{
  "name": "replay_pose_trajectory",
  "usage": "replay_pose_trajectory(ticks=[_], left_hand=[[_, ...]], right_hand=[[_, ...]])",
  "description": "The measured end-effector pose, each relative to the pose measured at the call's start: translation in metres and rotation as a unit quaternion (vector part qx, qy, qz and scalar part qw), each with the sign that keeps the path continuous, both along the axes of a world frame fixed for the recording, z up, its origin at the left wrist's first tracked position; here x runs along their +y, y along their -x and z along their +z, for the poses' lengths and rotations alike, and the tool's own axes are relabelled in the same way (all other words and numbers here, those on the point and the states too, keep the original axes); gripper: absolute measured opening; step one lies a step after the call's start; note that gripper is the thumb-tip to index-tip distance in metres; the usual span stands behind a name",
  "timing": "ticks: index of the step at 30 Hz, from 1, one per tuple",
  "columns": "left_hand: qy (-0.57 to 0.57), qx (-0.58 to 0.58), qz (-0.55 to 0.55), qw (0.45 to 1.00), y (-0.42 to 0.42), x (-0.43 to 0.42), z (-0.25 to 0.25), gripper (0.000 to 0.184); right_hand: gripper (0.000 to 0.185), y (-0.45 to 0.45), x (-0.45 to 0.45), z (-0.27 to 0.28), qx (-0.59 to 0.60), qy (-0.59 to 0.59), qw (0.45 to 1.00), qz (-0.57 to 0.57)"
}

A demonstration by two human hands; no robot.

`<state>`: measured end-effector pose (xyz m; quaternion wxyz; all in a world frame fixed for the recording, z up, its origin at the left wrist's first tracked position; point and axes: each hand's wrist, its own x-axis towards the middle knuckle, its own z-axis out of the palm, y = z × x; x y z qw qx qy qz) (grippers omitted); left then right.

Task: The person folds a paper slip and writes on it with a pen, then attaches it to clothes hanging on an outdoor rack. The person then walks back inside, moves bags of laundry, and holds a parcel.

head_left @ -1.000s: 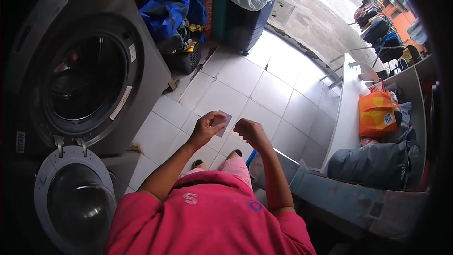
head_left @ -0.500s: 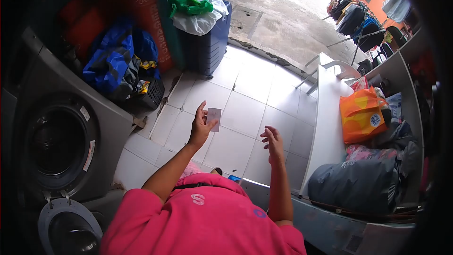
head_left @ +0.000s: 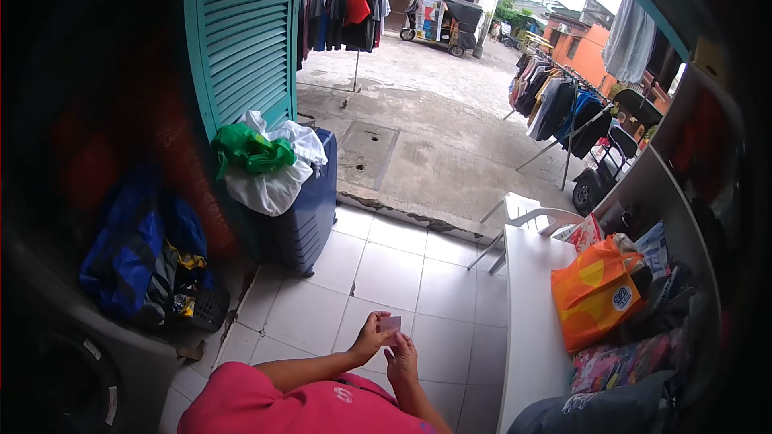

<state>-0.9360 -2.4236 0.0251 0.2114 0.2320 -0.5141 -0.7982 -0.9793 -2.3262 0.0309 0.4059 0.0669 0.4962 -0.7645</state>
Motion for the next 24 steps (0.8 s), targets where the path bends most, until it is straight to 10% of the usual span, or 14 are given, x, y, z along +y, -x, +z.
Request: replay_pose_trajectory(ticks=[12,18,21,24], left_hand=[[-0.161,-0.044,-0.075,0.983,0.224,-0.200,0.006,0.032],[-0.138,-0.260,-0.105,0.950,0.309,-0.331,-0.114,0.033],[-0.060,-0.457,0.101,0.882,0.281,-0.403,-0.198,0.020],[-0.216,-0.474,0.162,0.838,0.251,-0.462,-0.218,0.019]], right_hand=[[0.013,0.250,-0.158,0.012,0.086,-0.012,0.987,-0.132],[0.015,0.410,-0.242,-0.015,0.151,-0.045,0.982,-0.100],[0.017,0.480,-0.286,-0.013,0.140,-0.059,0.986,-0.071],[0.016,0.540,-0.331,-0.003,0.143,-0.079,0.987,-0.009]])
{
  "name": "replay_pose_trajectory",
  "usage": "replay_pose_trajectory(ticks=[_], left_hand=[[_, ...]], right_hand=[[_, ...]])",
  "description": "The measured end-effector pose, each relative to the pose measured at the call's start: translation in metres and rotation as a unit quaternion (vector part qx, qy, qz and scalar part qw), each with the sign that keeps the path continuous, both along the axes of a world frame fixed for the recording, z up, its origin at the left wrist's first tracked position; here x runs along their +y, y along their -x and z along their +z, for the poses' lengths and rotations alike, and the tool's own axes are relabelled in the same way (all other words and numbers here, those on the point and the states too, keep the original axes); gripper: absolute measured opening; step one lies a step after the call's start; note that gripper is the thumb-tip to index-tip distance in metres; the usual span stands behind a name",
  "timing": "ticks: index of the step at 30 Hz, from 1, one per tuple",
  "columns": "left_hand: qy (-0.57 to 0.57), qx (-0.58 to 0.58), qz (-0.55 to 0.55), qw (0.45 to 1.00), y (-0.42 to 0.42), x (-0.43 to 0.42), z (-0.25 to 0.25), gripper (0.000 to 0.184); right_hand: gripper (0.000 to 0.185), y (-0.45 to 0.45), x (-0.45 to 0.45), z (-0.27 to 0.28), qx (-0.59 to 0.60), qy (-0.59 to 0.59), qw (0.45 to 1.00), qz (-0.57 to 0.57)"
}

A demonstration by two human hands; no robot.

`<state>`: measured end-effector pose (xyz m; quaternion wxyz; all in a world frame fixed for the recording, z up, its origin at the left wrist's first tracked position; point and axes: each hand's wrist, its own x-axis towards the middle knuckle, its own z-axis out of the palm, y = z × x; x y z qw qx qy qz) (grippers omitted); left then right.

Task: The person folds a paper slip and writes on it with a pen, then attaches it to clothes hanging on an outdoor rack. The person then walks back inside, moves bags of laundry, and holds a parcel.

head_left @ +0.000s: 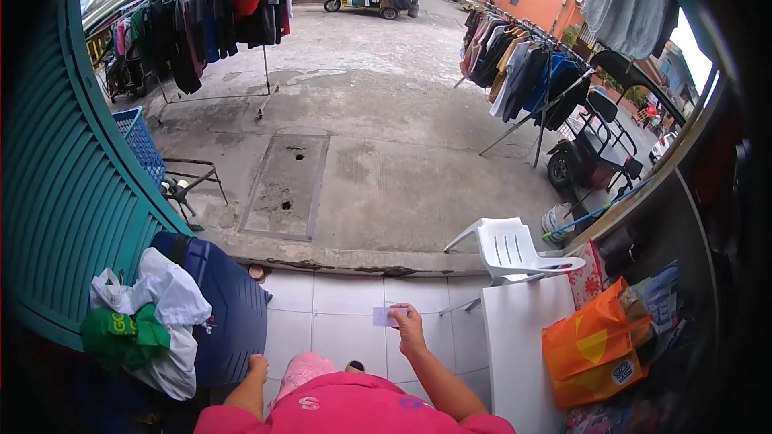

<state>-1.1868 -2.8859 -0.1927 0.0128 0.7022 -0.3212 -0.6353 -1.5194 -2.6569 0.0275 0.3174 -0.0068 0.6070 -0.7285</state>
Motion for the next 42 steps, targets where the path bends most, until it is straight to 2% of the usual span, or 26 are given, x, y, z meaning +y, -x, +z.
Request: replay_pose_trajectory(ticks=[1,3,5,6,13,14,15,16,17,18,19,20,22,24,25,27,29,31,32,34,35,36,37,38,40,42], left_hand=[[0.058,-0.012,-0.014,0.998,-0.002,-0.003,-0.002,0.020],[0.075,-0.030,0.056,0.995,0.007,-0.012,-0.003,0.007],[0.010,-0.019,0.028,0.999,0.014,-0.028,-0.009,0.010],[0.013,-0.015,0.047,0.999,0.027,-0.045,-0.016,0.010],[0.028,0.062,-0.092,0.993,0.169,-0.193,-0.033,0.027],[0.033,0.065,-0.119,0.990,0.187,-0.216,-0.029,0.030],[0.137,0.045,-0.154,0.977,0.216,-0.241,-0.025,0.030],[0.166,0.108,-0.199,0.960,0.246,-0.268,-0.019,0.029],[0.105,0.152,-0.240,0.953,0.284,-0.285,0.046,0.034],[0.035,0.181,-0.268,0.946,0.315,-0.303,0.048,0.043],[-0.030,0.223,-0.249,0.942,0.349,-0.309,0.101,0.054],[-0.099,0.307,-0.238,0.916,0.374,-0.316,0.119,0.061],[-0.149,0.389,-0.230,0.879,0.421,-0.328,0.165,0.064],[-0.133,0.410,-0.212,0.877,0.461,-0.351,0.185,0.060],[-0.121,0.432,-0.202,0.871,0.475,-0.365,0.187,0.056],[-0.089,0.442,-0.172,0.876,0.499,-0.397,0.185,0.055],[-0.016,0.435,-0.120,0.892,0.523,-0.432,0.200,0.052],[0.031,0.426,-0.091,0.899,0.542,-0.466,0.208,0.050],[0.066,0.418,-0.074,0.903,0.555,-0.483,0.211,0.049],[0.059,0.407,-0.045,0.910,0.577,-0.519,0.210,0.047],[0.001,0.415,-0.052,0.908,0.588,-0.536,0.213,0.045],[-0.058,0.424,-0.056,0.902,0.597,-0.549,0.214,0.043],[-0.078,0.479,-0.056,0.873,0.609,-0.563,0.202,0.042],[-0.076,0.481,-0.046,0.872,0.618,-0.572,0.204,0.042],[0.058,0.483,-0.057,0.872,0.633,-0.589,0.209,0.040],[0.086,0.476,-0.044,0.874,0.640,-0.608,0.220,0.040]], right_hand=[[0.015,0.018,-0.016,0.004,0.013,-0.021,0.999,0.025],[0.014,0.050,-0.049,-0.011,0.029,-0.036,0.998,0.051],[0.013,0.081,-0.090,-0.022,0.046,-0.050,0.994,0.080],[0.014,0.089,-0.109,-0.021,0.018,-0.045,0.997,0.066],[0.018,0.148,-0.246,-0.028,-0.094,-0.063,0.993,0.036],[0.018,0.156,-0.265,-0.024,-0.093,-0.051,0.992,0.066],[0.017,0.164,-0.285,-0.019,-0.090,-0.038,0.991,0.097],[0.017,0.176,-0.306,-0.014,-0.087,-0.030,0.990,0.111],[0.018,0.185,-0.323,-0.008,-0.085,0.003,0.990,0.112],[0.018,0.192,-0.339,-0.001,-0.085,0.035,0.989,0.113],[0.021,0.196,-0.354,0.012,-0.018,-0.030,0.993,0.114],[0.021,0.208,-0.372,0.006,-0.015,-0.026,0.991,0.128],[0.023,0.231,-0.402,-0.014,-0.036,0.004,0.985,0.166],[0.023,0.245,-0.439,0.005,-0.027,-0.004,0.978,0.205],[0.023,0.255,-0.456,0.011,-0.015,-0.013,0.972,0.234],[0.023,0.288,-0.500,-0.019,-0.007,-0.003,0.961,0.275],[0.020,0.314,-0.548,0.003,0.010,-0.017,0.941,0.337],[0.019,0.352,-0.599,-0.017,0.024,0.009,0.924,0.381],[0.019,0.369,-0.623,-0.008,0.037,0.030,0.911,0.410],[0.020,0.399,-0.660,0.013,0.050,0.038,0.892,0.448],[0.020,0.411,-0.677,0.026,0.043,0.038,0.881,0.470],[0.020,0.424,-0.693,0.033,0.036,0.035,0.868,0.495],[0.020,0.436,-0.708,0.034,0.036,0.033,0.862,0.504],[0.020,0.448,-0.722,0.034,0.059,0.029,0.847,0.527],[0.020,0.466,-0.750,0.031,0.079,0.022,0.826,0.557],[0.021,0.478,-0.773,0.025,0.064,0.026,0.822,0.565]])
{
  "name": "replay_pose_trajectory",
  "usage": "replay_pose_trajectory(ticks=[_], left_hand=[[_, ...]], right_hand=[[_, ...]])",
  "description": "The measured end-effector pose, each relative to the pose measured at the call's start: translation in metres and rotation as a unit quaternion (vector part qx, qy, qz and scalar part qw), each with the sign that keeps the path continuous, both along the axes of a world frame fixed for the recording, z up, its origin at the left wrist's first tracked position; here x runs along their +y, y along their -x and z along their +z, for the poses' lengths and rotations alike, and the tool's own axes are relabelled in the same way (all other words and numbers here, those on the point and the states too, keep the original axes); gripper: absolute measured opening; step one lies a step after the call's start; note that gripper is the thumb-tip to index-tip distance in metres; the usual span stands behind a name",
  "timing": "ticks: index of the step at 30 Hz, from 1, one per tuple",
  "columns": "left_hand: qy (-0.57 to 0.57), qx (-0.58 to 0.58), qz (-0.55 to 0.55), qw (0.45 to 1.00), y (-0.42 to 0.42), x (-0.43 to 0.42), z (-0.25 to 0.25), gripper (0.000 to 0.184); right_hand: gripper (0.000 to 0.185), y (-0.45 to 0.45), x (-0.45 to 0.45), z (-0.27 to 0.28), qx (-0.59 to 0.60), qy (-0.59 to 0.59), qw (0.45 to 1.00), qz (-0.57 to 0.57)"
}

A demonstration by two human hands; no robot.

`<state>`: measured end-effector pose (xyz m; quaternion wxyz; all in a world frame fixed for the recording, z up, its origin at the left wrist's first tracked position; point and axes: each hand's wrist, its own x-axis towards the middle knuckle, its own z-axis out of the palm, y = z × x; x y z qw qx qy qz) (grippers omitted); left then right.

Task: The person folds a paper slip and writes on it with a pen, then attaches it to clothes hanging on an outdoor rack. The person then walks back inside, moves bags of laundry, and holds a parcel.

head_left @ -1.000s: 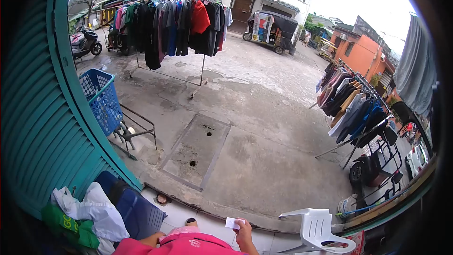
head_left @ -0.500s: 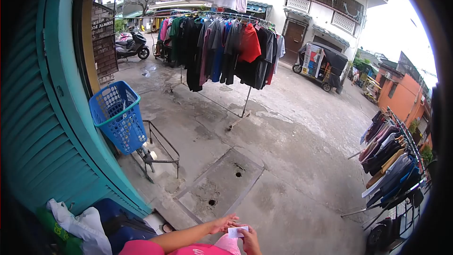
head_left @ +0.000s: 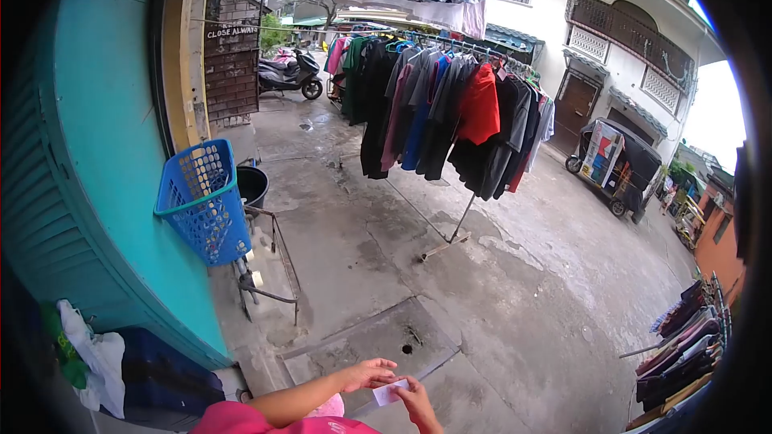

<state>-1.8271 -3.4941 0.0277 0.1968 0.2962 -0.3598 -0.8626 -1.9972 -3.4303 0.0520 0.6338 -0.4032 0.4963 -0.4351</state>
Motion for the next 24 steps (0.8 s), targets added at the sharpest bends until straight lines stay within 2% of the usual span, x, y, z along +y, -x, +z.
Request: replay_pose_trajectory(ticks=[1,4,8,10,14,18,20,22,24], left_hand=[[0.024,-0.004,0.015,1.000,0.003,-0.013,0.007,0.040],[-0.023,-0.011,0.033,0.999,0.001,-0.056,0.023,0.039],[-0.082,0.057,0.077,0.992,0.002,-0.121,0.013,0.039],[-0.053,0.099,0.101,0.989,0.003,-0.155,0.022,0.041],[-0.025,0.061,0.125,0.990,0.002,-0.230,0.044,0.040],[-0.056,0.045,0.053,0.996,-0.005,-0.301,0.037,0.040],[-0.079,0.077,0.004,0.994,-0.004,-0.326,0.036,0.041],[-0.087,0.079,0.000,0.993,-0.003,-0.352,0.039,0.040],[-0.063,0.060,-0.011,0.996,0.000,-0.380,0.041,0.037]], right_hand=[[0.021,0.004,-0.012,-0.001,0.000,-0.006,1.000,0.003],[0.021,0.010,-0.053,0.009,0.026,0.006,0.999,0.029],[0.018,0.012,-0.116,0.025,0.007,0.020,0.999,0.034],[0.017,0.012,-0.154,0.028,0.007,0.032,0.999,0.043],[0.018,0.004,-0.235,0.034,-0.028,0.045,0.998,0.023],[0.019,-0.004,-0.305,0.050,-0.075,0.047,0.996,-0.007],[0.018,-0.003,-0.332,0.052,-0.073,0.053,0.996,-0.008],[0.016,0.004,-0.356,0.047,-0.039,0.040,0.998,-0.004],[0.010,0.010,-0.386,0.037,-0.002,0.114,0.993,0.042]])
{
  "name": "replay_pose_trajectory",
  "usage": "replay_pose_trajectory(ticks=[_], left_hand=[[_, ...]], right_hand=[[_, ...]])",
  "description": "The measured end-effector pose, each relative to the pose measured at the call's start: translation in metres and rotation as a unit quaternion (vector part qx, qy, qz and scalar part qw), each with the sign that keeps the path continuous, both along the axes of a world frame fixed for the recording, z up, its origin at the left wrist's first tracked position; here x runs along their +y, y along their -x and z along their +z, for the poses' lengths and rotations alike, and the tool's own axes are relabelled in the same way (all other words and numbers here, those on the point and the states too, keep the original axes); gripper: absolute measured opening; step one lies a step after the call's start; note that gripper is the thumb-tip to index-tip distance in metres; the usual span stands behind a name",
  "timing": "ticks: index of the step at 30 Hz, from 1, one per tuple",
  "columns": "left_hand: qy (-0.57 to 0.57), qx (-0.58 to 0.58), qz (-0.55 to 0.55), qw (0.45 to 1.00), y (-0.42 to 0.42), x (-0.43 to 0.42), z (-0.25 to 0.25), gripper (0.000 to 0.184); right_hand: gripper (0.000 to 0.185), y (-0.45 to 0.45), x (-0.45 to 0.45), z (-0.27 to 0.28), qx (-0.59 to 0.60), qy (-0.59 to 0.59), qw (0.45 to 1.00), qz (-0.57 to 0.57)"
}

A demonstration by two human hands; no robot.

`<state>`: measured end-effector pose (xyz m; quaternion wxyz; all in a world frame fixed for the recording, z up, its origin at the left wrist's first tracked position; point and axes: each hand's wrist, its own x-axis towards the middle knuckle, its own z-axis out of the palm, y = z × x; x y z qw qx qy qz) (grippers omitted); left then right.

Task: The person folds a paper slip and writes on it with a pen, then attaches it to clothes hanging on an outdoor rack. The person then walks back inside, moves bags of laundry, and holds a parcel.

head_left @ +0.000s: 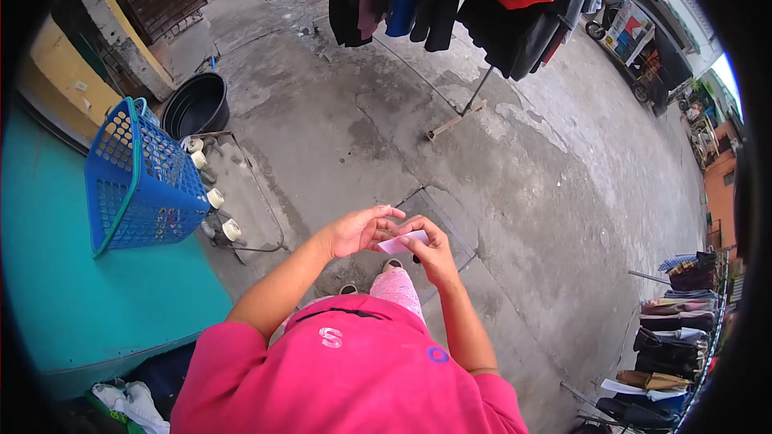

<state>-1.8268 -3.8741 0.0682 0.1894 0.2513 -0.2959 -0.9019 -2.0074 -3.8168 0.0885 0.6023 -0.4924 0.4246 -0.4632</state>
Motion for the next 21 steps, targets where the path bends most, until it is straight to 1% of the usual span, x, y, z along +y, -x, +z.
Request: replay_pose_trajectory(ticks=[1,2,4,5,6,7,8,9,10,12,13,14,16,18,19,20,21], left_hand=[[-0.002,0.001,0.005,1.000,0.002,-0.014,0.001,0.037],[0.006,-0.008,0.008,1.000,0.005,-0.029,0.004,0.036],[0.017,-0.019,0.020,0.999,0.009,-0.055,0.010,0.036],[0.038,-0.053,0.040,0.997,0.011,-0.069,0.014,0.034],[0.059,-0.086,0.060,0.993,0.016,-0.086,0.017,0.034],[0.067,-0.085,0.070,0.992,0.021,-0.104,0.018,0.034],[0.091,-0.105,0.109,0.984,0.022,-0.120,0.020,0.034],[0.113,-0.127,0.143,0.975,0.022,-0.135,0.024,0.035],[0.124,-0.130,0.148,0.973,0.023,-0.149,0.027,0.035],[0.232,-0.175,0.186,0.939,0.026,-0.183,0.039,0.034],[0.252,-0.179,0.213,0.927,0.028,-0.198,0.048,0.029],[0.276,-0.177,0.222,0.918,0.029,-0.211,0.057,0.029],[0.347,-0.133,0.286,0.883,0.030,-0.237,0.077,0.024],[0.454,-0.243,0.312,0.799,0.025,-0.261,0.114,0.019],[0.495,-0.263,0.326,0.761,0.020,-0.273,0.134,0.018],[0.510,-0.260,0.332,0.750,0.016,-0.286,0.154,0.018],[0.555,-0.285,0.328,0.710,0.011,-0.298,0.174,0.017]], right_hand=[[0.008,0.002,-0.016,-0.005,-0.001,0.026,1.000,0.014],[0.008,0.005,-0.033,-0.006,-0.001,0.023,1.000,0.021],[0.008,0.011,-0.067,-0.004,0.023,0.099,0.993,0.060],[0.008,0.013,-0.084,-0.003,0.022,0.106,0.992,0.068],[0.008,0.018,-0.101,-0.001,0.054,0.129,0.987,0.073],[0.008,0.023,-0.120,0.002,0.086,0.153,0.981,0.079],[0.008,0.026,-0.137,0.007,0.083,0.159,0.980,0.087],[0.006,0.028,-0.153,0.012,0.073,0.134,0.984,0.086],[0.005,0.030,-0.171,0.018,0.067,0.115,0.988,0.084],[0.007,0.034,-0.206,0.027,0.074,0.136,0.983,0.095],[0.006,0.035,-0.226,0.028,0.070,0.160,0.980,0.096],[0.007,0.035,-0.244,0.030,0.064,0.183,0.976,0.097],[0.007,0.028,-0.276,0.046,0.015,0.165,0.982,0.087],[0.011,0.023,-0.306,0.062,-0.017,0.106,0.992,0.064],[0.012,0.019,-0.322,0.073,-0.006,0.096,0.994,0.057],[0.013,0.015,-0.337,0.084,0.005,0.084,0.995,0.047],[0.013,0.010,-0.352,0.098,0.003,0.103,0.994,0.048]])
